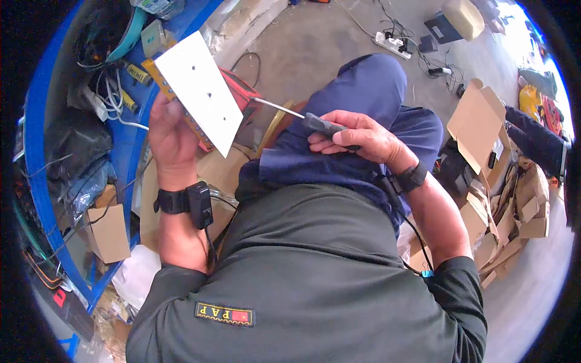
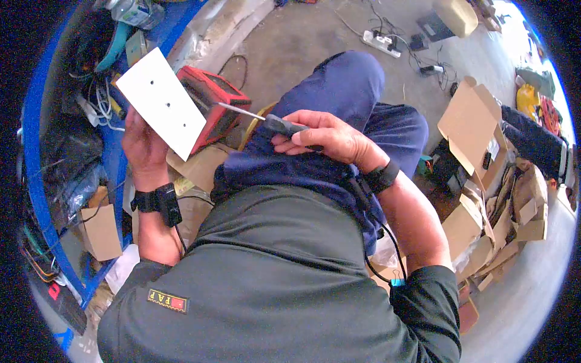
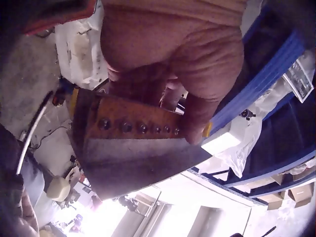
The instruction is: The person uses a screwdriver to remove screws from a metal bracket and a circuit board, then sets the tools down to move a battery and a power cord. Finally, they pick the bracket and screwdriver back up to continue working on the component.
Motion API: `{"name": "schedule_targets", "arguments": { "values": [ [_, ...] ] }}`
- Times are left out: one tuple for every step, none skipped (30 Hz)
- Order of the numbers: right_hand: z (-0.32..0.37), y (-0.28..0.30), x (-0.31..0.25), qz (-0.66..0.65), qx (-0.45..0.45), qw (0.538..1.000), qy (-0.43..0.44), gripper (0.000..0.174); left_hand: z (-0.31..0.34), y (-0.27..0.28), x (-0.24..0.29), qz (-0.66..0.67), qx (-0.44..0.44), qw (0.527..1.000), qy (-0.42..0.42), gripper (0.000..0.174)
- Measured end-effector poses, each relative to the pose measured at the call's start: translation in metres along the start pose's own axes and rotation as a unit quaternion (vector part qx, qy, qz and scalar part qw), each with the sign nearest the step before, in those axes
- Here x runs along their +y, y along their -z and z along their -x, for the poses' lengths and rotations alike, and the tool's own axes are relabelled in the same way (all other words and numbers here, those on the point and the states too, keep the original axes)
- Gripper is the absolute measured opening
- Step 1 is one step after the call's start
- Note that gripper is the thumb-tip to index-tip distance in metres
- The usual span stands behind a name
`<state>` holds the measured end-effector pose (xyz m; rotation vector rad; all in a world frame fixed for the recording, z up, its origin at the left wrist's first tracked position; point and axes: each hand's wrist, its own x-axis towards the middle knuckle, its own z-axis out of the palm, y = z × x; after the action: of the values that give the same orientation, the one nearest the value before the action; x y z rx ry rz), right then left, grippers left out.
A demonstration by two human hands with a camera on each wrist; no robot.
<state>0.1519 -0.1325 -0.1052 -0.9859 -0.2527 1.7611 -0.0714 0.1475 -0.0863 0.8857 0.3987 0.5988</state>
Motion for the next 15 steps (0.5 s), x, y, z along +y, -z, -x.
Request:
{"name": "schedule_targets", "arguments": {
  "values": [
    [0.001, 0.004, 0.004, -0.006, 0.007, 1.000, 0.003, 0.050, 0.001, 0.001, -0.002, -0.009, 0.001, 1.000, 0.006, 0.062],
    [0.004, 0.005, 0.004, -0.007, 0.009, 1.000, 0.004, 0.050, 0.003, 0.002, -0.004, -0.008, -0.001, 1.000, 0.008, 0.062],
    [0.007, 0.006, 0.003, -0.011, 0.018, 1.000, 0.010, 0.050, 0.004, 0.001, -0.006, -0.023, 0.025, 0.999, 0.002, 0.063],
    [0.010, 0.008, 0.002, -0.015, 0.027, 0.999, 0.016, 0.050, 0.005, 0.001, -0.009, -0.037, 0.050, 0.998, -0.004, 0.064],
    [0.012, 0.011, 0.002, -0.015, 0.033, 0.999, 0.026, 0.049, 0.007, 0.002, -0.011, -0.036, 0.048, 0.998, -0.003, 0.064],
    [0.015, 0.014, 0.002, -0.016, 0.036, 0.999, 0.027, 0.049, 0.010, 0.005, -0.012, -0.029, 0.040, 0.999, 0.009, 0.064],
    [0.019, 0.016, 0.001, -0.026, 0.052, 0.997, 0.043, 0.049, 0.011, 0.006, -0.012, -0.021, 0.032, 0.999, 0.020, 0.064],
    [0.022, 0.019, 0.000, -0.035, 0.067, 0.995, 0.059, 0.048, 0.010, 0.007, -0.013, -0.021, 0.031, 0.999, 0.021, 0.064],
    [0.023, 0.024, 0.001, -0.036, 0.077, 0.994, 0.064, 0.047, 0.010, 0.008, -0.013, -0.009, 0.014, 0.999, 0.031, 0.063],
    [0.026, 0.026, 0.001, -0.037, 0.078, 0.994, 0.064, 0.047, 0.010, 0.008, -0.013, 0.003, -0.002, 0.999, 0.041, 0.063],
    [0.029, 0.028, 0.000, -0.037, 0.082, 0.994, 0.068, 0.046, 0.009, 0.008, -0.014, 0.002, -0.004, 0.999, 0.042, 0.063],
    [0.032, 0.031, 0.000, -0.037, 0.087, 0.993, 0.072, 0.045, 0.010, 0.007, -0.014, -0.001, 0.002, 0.999, 0.038, 0.063],
    [0.035, 0.034, 0.001, -0.054, 0.085, 0.991, 0.084, 0.044, 0.010, 0.006, -0.015, -0.002, 0.008, 0.999, 0.034, 0.062],
    [0.037, 0.038, 0.003, -0.054, 0.085, 0.991, 0.085, 0.044, 0.009, 0.009, -0.016, -0.002, 0.008, 0.999, 0.034, 0.062],
    [0.039, 0.041, 0.005, -0.063, 0.092, 0.989, 0.097, 0.045, 0.009, 0.012, -0.015, -0.005, 0.013, 0.999, 0.037, 0.062]
  ]
}}
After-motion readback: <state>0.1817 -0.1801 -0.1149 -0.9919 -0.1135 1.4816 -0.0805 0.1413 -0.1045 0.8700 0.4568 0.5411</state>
